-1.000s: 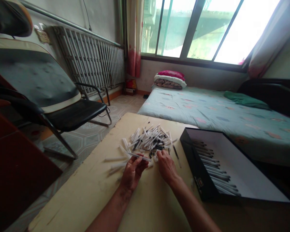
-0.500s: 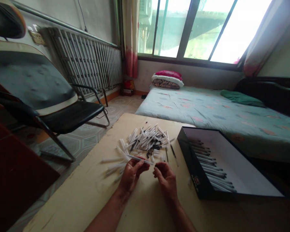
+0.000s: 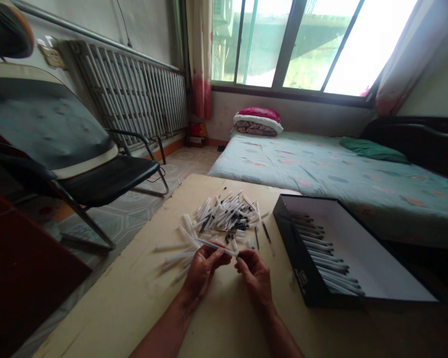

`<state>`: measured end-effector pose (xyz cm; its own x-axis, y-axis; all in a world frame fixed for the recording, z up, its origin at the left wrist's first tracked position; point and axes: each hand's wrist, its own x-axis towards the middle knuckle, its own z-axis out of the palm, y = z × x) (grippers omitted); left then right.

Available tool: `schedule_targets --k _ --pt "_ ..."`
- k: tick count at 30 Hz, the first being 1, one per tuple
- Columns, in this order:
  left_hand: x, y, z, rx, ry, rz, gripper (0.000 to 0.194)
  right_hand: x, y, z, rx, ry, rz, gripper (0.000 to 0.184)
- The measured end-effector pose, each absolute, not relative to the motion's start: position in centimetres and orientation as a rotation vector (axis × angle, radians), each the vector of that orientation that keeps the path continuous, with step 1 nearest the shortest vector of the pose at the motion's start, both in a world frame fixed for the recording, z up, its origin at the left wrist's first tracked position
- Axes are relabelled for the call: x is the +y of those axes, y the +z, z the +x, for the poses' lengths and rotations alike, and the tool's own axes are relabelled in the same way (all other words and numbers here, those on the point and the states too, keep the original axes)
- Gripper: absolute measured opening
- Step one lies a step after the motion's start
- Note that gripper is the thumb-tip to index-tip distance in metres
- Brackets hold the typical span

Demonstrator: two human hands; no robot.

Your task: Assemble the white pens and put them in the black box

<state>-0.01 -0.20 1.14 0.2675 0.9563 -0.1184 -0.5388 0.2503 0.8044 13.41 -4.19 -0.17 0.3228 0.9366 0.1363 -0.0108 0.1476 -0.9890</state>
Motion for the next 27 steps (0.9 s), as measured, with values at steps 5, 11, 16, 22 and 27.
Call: schedule_targets --k 5,11,16,22,27 --pt "-0.14 1.09 -0.03 0.701 1.136 0.736 0.013 -4.27 -0.23 13.32 -0.994 0.901 -1.242 0.023" --pt "-0.19 1.27 0.07 0.692 1.132 0.756 0.015 -4.24 -0.57 13.39 -1.033 0.886 -1.287 0.027" --pt "-0.25 1.4 0.04 0.696 1.105 0.777 0.017 -4.32 -0.81 13.3 -1.124 0.825 -1.325 0.038" --pt "-0.02 1.09 -0.07 0.721 1.163 0.735 0.018 -4.33 -0.58 13.06 -1.187 0.826 -1.279 0.031" --pt "-0.04 1.19 0.01 0.709 1.147 0.749 0.019 -4.27 -0.93 13.04 -1.213 0.778 -1.309 0.03"
